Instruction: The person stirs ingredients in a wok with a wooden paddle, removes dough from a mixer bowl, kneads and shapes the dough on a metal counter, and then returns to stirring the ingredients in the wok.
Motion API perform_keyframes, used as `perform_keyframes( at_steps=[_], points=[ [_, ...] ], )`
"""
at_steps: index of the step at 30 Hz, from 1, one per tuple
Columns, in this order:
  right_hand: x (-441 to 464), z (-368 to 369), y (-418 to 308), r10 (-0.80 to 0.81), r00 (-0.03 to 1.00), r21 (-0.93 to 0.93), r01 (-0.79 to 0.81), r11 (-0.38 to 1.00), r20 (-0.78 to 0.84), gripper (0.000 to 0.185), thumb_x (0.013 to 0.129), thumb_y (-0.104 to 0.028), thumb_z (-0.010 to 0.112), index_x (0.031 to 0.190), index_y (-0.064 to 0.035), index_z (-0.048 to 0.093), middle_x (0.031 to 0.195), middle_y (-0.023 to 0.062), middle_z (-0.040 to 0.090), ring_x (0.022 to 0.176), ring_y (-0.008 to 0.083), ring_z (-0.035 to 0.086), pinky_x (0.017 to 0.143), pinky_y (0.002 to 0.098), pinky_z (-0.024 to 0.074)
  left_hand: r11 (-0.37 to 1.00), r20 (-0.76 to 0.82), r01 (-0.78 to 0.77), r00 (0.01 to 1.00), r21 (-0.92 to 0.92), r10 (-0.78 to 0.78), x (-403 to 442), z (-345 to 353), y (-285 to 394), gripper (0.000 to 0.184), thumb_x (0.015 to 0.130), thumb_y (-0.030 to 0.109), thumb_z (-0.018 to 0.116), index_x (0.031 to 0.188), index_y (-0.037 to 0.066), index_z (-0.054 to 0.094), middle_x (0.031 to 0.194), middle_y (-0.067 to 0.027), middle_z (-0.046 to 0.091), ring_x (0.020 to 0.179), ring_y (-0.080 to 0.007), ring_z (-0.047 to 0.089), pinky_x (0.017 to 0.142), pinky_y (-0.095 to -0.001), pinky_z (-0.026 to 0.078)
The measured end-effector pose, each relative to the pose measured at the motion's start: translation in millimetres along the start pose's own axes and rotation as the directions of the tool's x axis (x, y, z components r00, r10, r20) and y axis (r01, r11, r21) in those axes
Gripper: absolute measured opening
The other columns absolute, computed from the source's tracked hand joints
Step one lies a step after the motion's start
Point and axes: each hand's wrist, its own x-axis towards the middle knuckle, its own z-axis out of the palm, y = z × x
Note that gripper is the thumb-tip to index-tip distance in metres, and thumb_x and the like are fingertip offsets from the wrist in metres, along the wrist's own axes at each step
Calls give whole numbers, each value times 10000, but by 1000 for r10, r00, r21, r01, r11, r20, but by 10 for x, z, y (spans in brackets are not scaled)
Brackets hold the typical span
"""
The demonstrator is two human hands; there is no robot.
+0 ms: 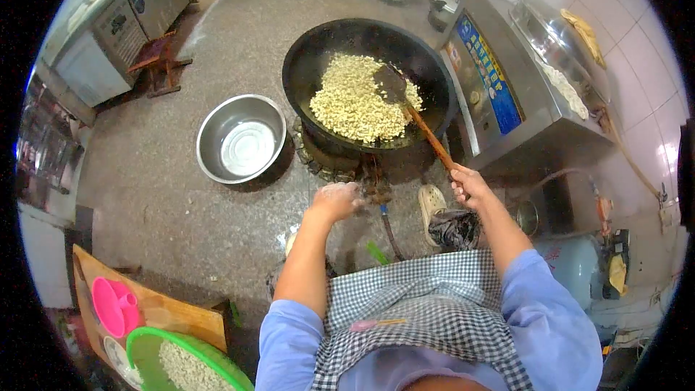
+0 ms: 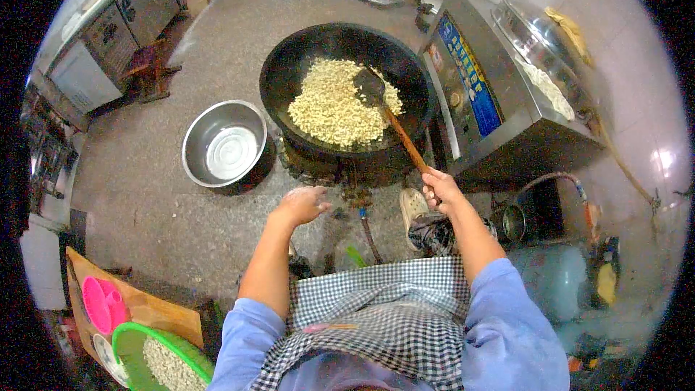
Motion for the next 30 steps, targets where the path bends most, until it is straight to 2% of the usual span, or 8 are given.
perform_keyframes(
  at_steps=[6,7,10,11,17,21,24,30],
  points=[
    [175,-427,-146,-381,900,-450,257,855,-210,419,895,-158,523,1287,-30,442,868,101,612,537,121,561,390,251,425,1000,-11,-12,1000,14,12,23,44,-29,488,824,407,577,1196,95,531,1103,-167,598,1041,-339,553,886,-429,436],
    [149,-501,-131,-462,860,-570,272,776,-218,400,882,-150,521,1256,-18,473,964,138,618,687,200,622,510,320,489,1000,-21,-18,1000,18,19,34,47,-35,489,824,409,577,1198,97,530,1101,-167,599,1041,-338,552,886,-429,436],
    [268,-810,109,-861,490,-967,253,-10,138,372,865,-159,529,1212,-27,512,992,166,608,853,300,606,691,391,490,1000,-50,-26,998,11,27,20,61,-50,480,820,408,583,1184,99,535,1086,-166,604,1037,-340,553,880,-432,437],
    [-117,-482,-13,-761,649,-973,159,166,-23,328,857,-179,532,1156,-45,546,1002,194,580,945,368,554,810,431,438,1000,-43,-21,999,10,22,6,41,-34,473,822,403,584,1181,100,536,1083,-167,605,1035,-340,553,878,-433,437],
    [-527,-31,26,-923,152,-846,472,-248,355,253,740,-20,554,988,-55,589,889,124,592,827,321,544,737,417,442,995,-104,-98,990,13,99,-64,-68,132,381,829,300,599,1136,78,557,1064,-171,610,983,-342,574,834,-426,456],
    [-802,580,281,-840,156,-574,792,-207,520,114,730,-34,600,843,-28,614,886,122,611,827,293,591,718,372,477,818,-371,-409,891,-405,262,-10,2,468,263,826,152,592,1053,20,608,980,-148,645,897,-259,622,788,-336,478],
    [-878,876,420,-809,281,-447,894,25,516,134,732,-13,609,866,-2,607,888,129,610,826,304,590,721,370,481,651,-316,-392,919,-650,237,-32,37,687,230,822,120,579,1014,4,629,946,-119,659,854,-193,623,757,-301,483],
    [-824,995,454,-785,365,-380,907,179,501,108,761,-4,594,866,15,607,875,141,608,794,288,598,694,357,484,670,-282,-318,945,-671,166,-78,55,690,202,827,91,560,978,-14,643,866,-95,670,783,-156,614,716,-274,482]
  ],
)
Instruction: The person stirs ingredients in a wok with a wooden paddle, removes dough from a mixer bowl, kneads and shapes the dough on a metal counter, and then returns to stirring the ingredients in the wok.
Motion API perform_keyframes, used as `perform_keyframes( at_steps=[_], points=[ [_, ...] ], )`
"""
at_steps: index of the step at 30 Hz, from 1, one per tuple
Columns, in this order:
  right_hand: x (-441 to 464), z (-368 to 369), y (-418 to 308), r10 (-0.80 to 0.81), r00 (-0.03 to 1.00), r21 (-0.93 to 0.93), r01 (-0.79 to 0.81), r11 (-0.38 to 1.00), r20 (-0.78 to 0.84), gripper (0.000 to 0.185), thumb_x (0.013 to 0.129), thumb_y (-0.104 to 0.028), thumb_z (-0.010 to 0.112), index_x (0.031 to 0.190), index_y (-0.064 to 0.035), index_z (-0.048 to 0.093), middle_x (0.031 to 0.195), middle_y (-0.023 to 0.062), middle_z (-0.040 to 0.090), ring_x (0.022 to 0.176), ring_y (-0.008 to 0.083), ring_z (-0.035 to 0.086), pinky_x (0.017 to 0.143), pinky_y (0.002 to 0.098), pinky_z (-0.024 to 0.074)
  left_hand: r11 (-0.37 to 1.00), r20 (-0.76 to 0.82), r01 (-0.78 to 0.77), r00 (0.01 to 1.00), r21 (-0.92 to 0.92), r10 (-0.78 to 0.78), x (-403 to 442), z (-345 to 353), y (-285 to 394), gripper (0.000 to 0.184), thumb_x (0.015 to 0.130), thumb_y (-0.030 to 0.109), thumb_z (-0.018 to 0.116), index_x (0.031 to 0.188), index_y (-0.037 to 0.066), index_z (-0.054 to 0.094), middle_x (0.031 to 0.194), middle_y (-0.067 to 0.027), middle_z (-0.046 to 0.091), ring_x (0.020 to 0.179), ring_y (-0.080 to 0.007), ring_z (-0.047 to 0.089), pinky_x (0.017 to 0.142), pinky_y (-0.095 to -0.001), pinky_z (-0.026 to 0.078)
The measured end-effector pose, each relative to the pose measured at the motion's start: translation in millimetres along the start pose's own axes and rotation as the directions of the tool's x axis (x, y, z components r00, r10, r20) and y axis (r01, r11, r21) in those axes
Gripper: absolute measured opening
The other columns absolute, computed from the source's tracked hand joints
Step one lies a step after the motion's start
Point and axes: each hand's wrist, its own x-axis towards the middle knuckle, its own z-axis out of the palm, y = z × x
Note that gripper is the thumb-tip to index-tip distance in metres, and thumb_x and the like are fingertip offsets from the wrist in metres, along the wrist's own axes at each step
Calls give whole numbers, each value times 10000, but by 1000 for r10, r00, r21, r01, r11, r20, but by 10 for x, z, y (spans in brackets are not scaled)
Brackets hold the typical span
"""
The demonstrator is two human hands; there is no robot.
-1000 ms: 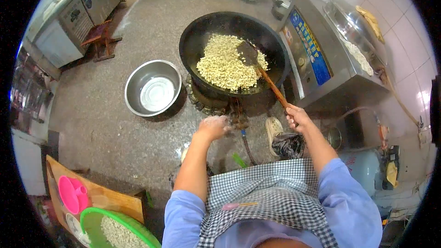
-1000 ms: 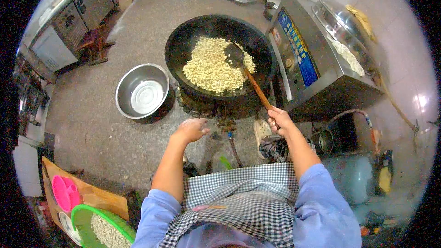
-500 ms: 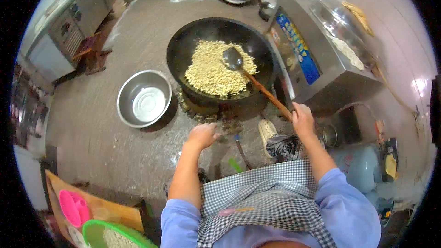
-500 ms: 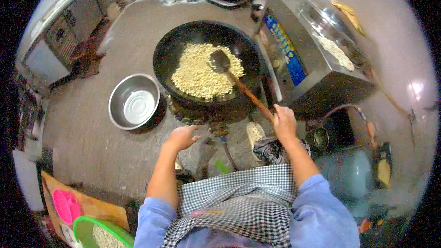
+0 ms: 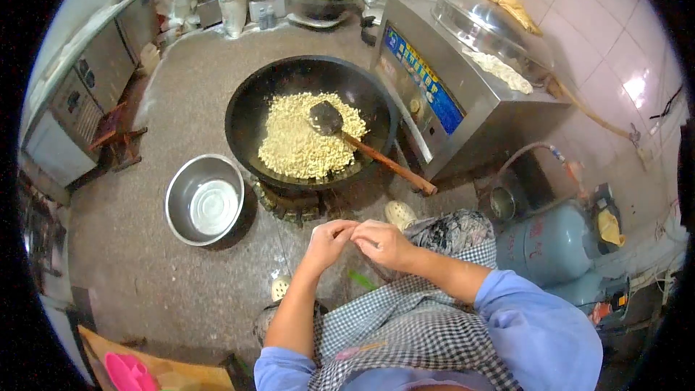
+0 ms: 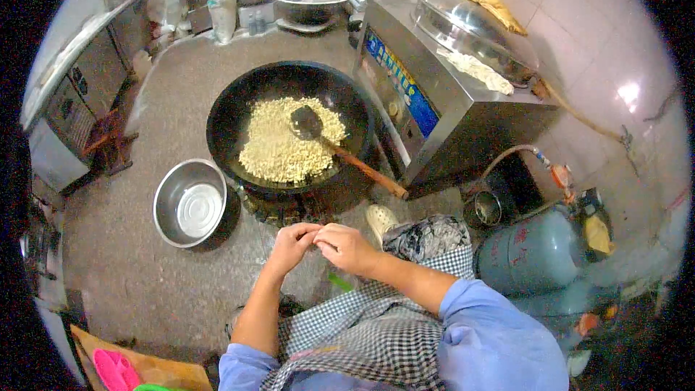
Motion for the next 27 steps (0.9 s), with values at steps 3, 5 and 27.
perform_keyframes(
  at_steps=[3,5,27],
  points=[
    [28,-9,-26,75,997,8,-75,997,-16,113,790,-57,573,884,-9,612,860,144,608,793,309,597,700,370,482,999,9,47,999,-27,-47,-3,-15,1,195,825,89,558,961,-18,648,844,-87,672,746,-138,612,689,-269,486],
    [55,-25,-69,88,996,-40,-89,995,-26,116,784,-33,579,887,1,619,858,132,620,791,277,604,690,348,484,998,10,56,998,-35,-56,-12,-20,-20,190,822,90,559,949,-19,650,821,-83,671,714,-128,609,661,-266,488],
    [129,50,-156,278,959,157,-267,951,-56,109,788,-15,573,854,29,648,863,94,652,803,167,606,735,278,472,995,-121,-47,992,-86,36,-42,0,-158,147,821,140,631,878,7,658,766,-62,667,661,-112,616,608,-270,508]
  ],
)
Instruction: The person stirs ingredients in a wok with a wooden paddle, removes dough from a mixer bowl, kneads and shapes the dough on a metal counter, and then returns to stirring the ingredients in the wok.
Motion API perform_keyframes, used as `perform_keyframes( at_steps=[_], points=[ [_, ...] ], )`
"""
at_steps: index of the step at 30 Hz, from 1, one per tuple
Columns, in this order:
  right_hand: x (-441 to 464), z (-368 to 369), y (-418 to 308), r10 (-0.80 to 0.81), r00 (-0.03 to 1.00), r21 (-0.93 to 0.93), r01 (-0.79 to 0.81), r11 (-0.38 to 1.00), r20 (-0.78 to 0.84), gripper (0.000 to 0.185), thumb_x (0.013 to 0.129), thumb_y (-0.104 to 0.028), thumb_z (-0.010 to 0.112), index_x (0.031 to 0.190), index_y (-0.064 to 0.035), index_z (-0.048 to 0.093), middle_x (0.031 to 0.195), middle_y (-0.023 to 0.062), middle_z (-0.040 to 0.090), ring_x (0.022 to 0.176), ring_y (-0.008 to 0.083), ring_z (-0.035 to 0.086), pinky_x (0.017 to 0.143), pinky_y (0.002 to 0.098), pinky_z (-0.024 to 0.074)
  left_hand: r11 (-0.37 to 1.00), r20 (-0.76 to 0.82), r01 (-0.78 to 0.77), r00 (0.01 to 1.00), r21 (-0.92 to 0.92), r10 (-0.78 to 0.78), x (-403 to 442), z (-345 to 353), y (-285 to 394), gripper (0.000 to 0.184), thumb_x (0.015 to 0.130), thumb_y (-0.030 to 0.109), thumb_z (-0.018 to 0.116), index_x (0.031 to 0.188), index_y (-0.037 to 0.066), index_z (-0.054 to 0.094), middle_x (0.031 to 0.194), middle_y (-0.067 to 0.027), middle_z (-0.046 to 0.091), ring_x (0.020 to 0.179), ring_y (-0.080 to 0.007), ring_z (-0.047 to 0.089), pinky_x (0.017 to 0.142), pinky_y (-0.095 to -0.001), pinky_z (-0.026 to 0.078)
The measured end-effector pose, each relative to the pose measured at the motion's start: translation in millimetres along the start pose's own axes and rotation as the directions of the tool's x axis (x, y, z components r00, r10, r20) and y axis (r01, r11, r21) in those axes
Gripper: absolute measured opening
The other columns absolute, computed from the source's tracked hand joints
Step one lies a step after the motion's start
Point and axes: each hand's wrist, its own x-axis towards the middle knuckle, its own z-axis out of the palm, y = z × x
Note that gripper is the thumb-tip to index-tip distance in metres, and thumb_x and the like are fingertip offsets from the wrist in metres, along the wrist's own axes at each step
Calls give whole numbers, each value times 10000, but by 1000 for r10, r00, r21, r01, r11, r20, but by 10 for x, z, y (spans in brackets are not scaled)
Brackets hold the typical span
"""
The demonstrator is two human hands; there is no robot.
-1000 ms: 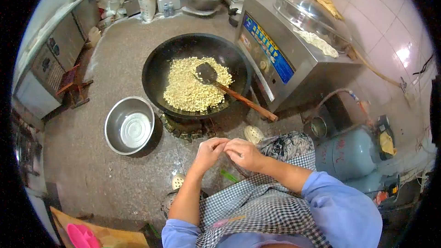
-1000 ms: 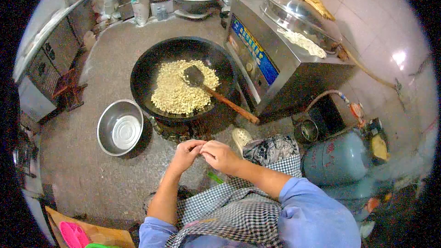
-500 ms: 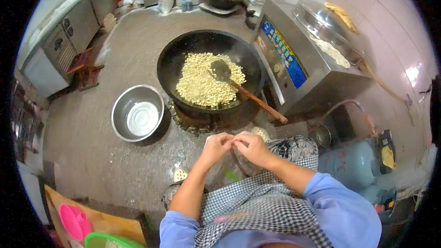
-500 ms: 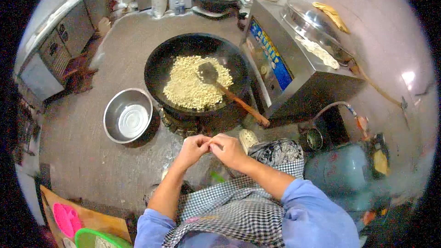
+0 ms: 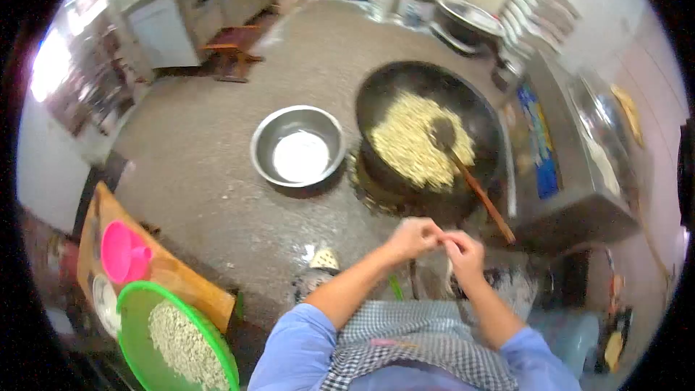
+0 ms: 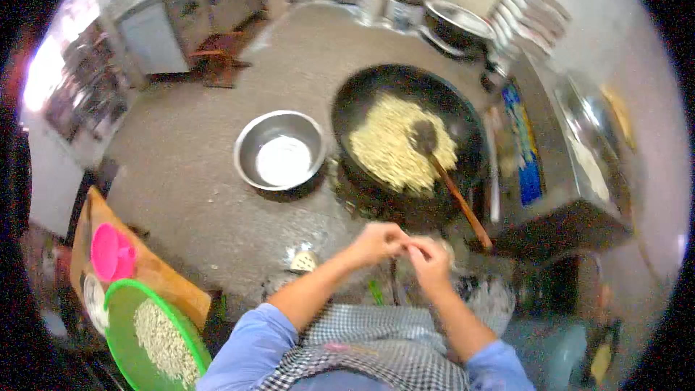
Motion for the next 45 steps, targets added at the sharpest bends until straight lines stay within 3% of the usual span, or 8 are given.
perform_keyframes(
  at_steps=[9,13,19,29,32,35,38,45],
  points=[
    [33,89,103,153,988,229,-140,963,-39,104,788,-17,569,826,20,659,849,67,650,776,134,594,719,258,466,960,32,63,998,-274,-57,-32,-25,-28,127,816,76,570,872,-14,640,736,-62,652,661,-106,616,588,-256,501],
    [43,70,-27,112,994,178,-111,978,4,130,799,26,530,869,36,639,836,77,639,781,134,587,745,258,456,867,120,179,983,-464,-138,-41,-98,8,140,853,87,550,892,-30,615,760,-70,644,665,-116,617,578,-241,501],
    [36,106,-85,8,1000,169,-7,986,-4,147,783,54,527,856,18,649,881,75,634,800,141,590,747,268,465,781,158,232,972,-580,-172,-15,-141,-31,131,842,100,568,899,-16,587,798,-80,640,685,-132,623,608,-250,521],
    [40,82,-132,-355,930,-110,364,925,97,150,692,34,626,830,-17,655,940,137,658,891,249,636,802,336,496,490,274,367,928,-790,-254,-34,-107,-69,100,829,90,588,889,19,553,827,-76,619,692,-149,630,627,-262,545],
    [54,99,-88,-398,908,-158,416,896,132,163,688,30,631,842,-18,652,935,140,656,885,261,635,804,349,495,539,232,348,934,-767,-272,-13,-71,-91,98,830,90,585,894,19,563,812,-69,623,682,-142,629,611,-265,540],
    [62,84,-139,-386,911,-178,408,896,146,170,694,23,632,857,-21,650,925,138,656,881,267,634,802,351,494,761,150,360,930,-539,-334,-6,-78,54,91,833,88,574,886,14,582,781,-68,628,655,-129,620,584,-254,522],
    [81,61,-138,-350,927,-132,367,921,136,167,704,13,630,866,-23,651,916,133,656,875,265,634,797,343,492,833,151,309,951,-459,-270,-4,-74,30,102,815,61,559,867,-2,620,739,-67,639,632,-123,609,560,-244,495],
    [71,49,-85,-227,961,-75,241,968,159,154,731,14,604,871,-14,663,905,120,659,852,236,634,776,328,493,995,65,11,998,95,-17,31,-50,-129,194,738,116,614,900,16,649,734,-108,653,638,-163,626,579,-306,491]
  ],
)
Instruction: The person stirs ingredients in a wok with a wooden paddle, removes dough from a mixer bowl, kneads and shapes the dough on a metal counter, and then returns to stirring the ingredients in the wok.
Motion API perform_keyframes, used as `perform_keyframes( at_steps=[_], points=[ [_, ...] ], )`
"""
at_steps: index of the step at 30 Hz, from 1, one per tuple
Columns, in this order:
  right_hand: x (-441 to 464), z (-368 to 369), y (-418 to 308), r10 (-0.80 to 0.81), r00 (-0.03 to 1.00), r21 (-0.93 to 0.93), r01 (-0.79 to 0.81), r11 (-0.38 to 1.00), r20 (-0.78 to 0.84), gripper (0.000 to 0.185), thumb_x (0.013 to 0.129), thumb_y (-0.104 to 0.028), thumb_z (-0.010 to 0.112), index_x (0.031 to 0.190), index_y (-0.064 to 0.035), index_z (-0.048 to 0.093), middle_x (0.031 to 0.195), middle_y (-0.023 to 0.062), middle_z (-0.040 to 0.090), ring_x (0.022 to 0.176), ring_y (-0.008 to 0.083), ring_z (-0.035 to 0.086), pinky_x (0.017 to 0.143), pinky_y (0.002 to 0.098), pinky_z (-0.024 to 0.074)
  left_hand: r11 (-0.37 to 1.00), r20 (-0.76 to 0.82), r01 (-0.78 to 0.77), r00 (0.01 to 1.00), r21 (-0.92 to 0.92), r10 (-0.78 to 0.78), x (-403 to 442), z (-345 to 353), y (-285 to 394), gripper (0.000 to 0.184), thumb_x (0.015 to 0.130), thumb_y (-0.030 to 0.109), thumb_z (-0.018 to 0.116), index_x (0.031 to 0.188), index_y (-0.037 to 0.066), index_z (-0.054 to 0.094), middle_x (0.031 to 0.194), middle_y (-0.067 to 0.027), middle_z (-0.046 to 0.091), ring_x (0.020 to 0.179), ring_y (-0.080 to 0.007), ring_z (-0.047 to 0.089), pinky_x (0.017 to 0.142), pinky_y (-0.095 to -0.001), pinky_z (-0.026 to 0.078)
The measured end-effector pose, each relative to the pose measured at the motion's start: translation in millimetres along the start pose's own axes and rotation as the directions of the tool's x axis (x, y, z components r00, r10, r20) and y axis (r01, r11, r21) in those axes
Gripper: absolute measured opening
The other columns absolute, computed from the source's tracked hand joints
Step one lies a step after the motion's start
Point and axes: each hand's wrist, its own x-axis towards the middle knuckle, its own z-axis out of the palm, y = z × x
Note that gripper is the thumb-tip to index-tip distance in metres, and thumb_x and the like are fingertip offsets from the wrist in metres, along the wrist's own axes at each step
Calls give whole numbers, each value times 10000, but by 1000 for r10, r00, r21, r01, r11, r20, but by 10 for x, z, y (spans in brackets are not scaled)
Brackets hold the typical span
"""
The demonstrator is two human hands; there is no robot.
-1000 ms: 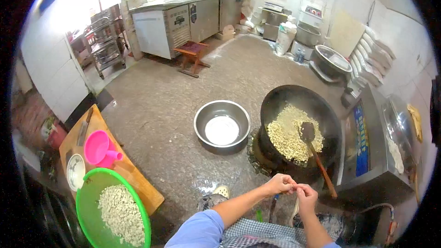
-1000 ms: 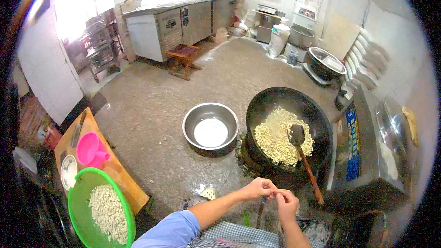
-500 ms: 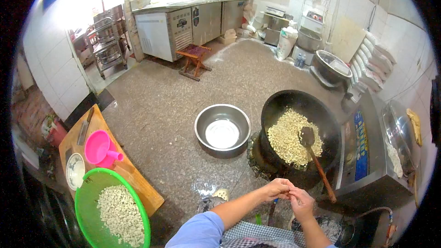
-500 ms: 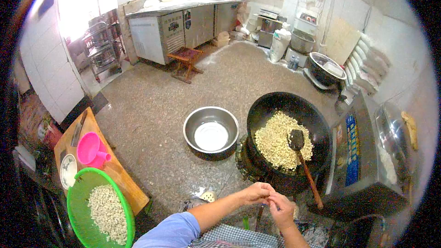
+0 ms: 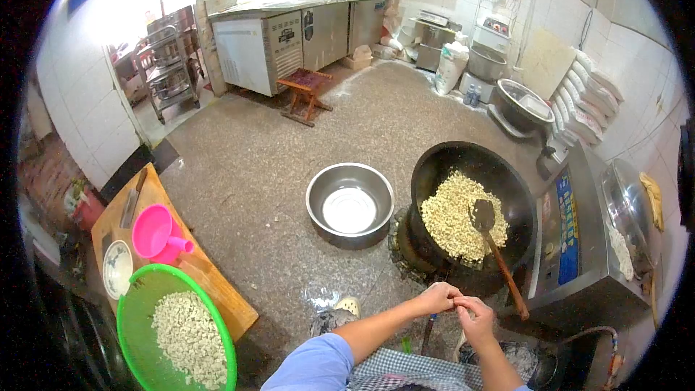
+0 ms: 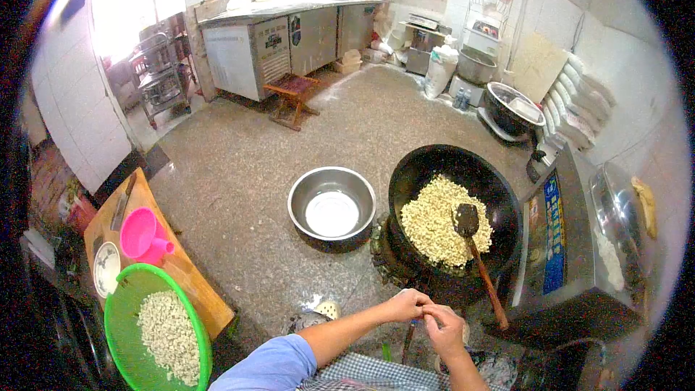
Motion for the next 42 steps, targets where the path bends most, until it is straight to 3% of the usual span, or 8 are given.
perform_keyframes(
  at_steps=[8,19,25,29,31,33,37,42],
  points=[
    [-20,-11,24,232,973,260,-221,940,-12,137,783,-6,581,894,14,658,888,86,650,799,160,605,734,281,479,992,-133,-101,985,75,110,-38,63,91,152,682,75,603,813,3,634,745,-153,640,686,-230,634,602,-343,487],
    [-8,-19,186,249,967,496,-189,848,-58,193,820,-61,517,910,70,627,883,127,645,802,196,619,781,324,487,903,-50,23,998,-429,-49,-10,46,40,97,780,53,547,835,-6,601,730,-53,630,613,-100,586,550,-247,484],
    [-13,-66,29,181,983,415,-164,895,-2,154,792,-31,572,915,26,645,941,91,644,874,177,604,821,301,461,810,34,118,992,-575,-121,-4,33,39,98,793,62,542,860,5,587,754,-49,621,633,-100,583,550,-234,476],
    [-20,-31,-4,26,998,189,-38,981,65,205,721,7,610,923,0,642,977,105,649,945,208,613,854,315,467,726,92,252,963,-640,-253,21,65,20,135,749,67,596,866,1,588,756,-63,636,684,-121,602,585,-268,489],
    [25,24,-63,-95,992,139,82,987,88,205,713,-2,594,914,7,639,974,118,650,957,219,606,862,331,462,956,-75,-91,995,-277,73,102,181,-295,186,704,67,632,874,9,586,758,-75,638,695,-152,614,605,-296,492],
    [33,70,-126,-148,981,99,137,986,122,225,685,-3,597,905,-8,641,982,140,648,991,255,598,886,360,454,931,-154,-362,918,55,366,145,303,-494,300,606,76,692,883,42,582,767,-99,628,709,-247,626,637,-345,492],
    [48,79,-229,-207,961,-43,219,975,185,251,671,-33,635,921,-21,640,996,142,637,999,295,589,902,386,445,945,-6,-324,946,46,324,62,198,-421,285,633,141,683,892,68,586,863,-72,618,807,-283,604,692,-382,483],
    [19,120,-201,-286,896,-203,367,908,339,486,674,-128,689,1135,-43,562,1191,169,531,1136,360,484,965,431,389,897,-20,-229,967,377,255,-9,60,-308,205,681,221,627,811,80,557,818,-103,608,814,-327,584,695,-417,465]
  ],
)
